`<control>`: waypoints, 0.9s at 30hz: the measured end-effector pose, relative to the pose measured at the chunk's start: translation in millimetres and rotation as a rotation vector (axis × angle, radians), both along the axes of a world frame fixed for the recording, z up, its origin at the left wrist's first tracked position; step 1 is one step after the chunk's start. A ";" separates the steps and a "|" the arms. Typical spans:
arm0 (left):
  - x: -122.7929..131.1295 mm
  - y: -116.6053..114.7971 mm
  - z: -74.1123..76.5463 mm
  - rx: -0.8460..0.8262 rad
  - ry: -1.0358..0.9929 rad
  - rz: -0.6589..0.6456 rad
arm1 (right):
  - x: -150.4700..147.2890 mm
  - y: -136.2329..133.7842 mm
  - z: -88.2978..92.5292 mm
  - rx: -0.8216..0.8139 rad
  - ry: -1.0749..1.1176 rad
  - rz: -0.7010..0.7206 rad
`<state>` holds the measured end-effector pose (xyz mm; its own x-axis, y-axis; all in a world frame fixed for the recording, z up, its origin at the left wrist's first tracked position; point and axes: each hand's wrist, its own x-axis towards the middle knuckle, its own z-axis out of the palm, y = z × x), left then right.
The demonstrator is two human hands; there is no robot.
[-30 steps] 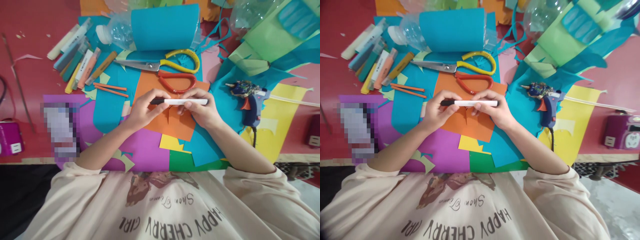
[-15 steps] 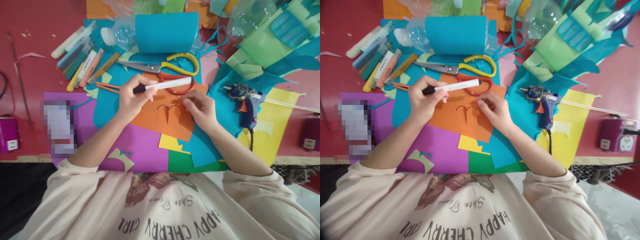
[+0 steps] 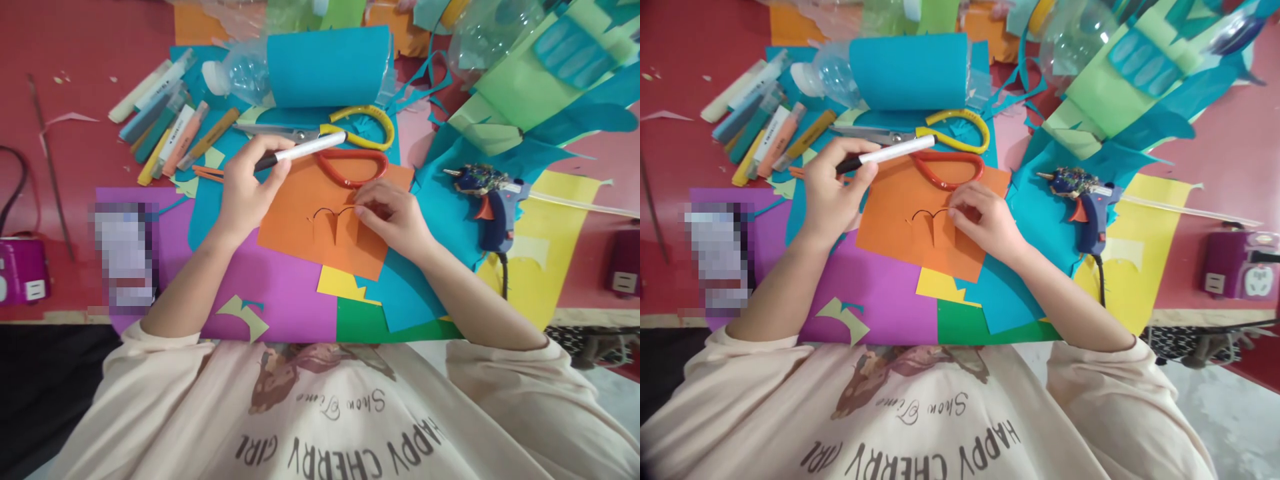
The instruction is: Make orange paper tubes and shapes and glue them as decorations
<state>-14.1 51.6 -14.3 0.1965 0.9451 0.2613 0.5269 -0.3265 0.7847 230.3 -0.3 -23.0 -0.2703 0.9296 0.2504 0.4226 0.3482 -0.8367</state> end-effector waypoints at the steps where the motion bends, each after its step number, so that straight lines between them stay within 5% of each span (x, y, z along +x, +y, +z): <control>1: -1.3 1.0 1.6 0.072 0.039 -0.004 | 0.1 0.6 0.0 -0.022 0.064 0.000; 5: 4.7 -7.5 8.1 0.248 0.031 0.027 | -2.7 -0.6 1.3 -0.189 0.376 -0.058; 12: 38.3 -47.9 26.9 -0.540 -0.149 -0.345 | -11.4 -10.1 7.3 -0.271 0.550 -0.171; 27: 42.3 -55.1 21.3 -0.830 -0.403 -0.380 | -15.7 -11.2 9.5 -0.406 0.541 -0.124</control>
<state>28.1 -3.5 7.0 0.5656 0.7515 -0.3397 0.1452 0.3147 0.9380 214.5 -11.5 -13.4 -0.0906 0.9944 -0.0546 -0.0744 -0.0615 -0.9953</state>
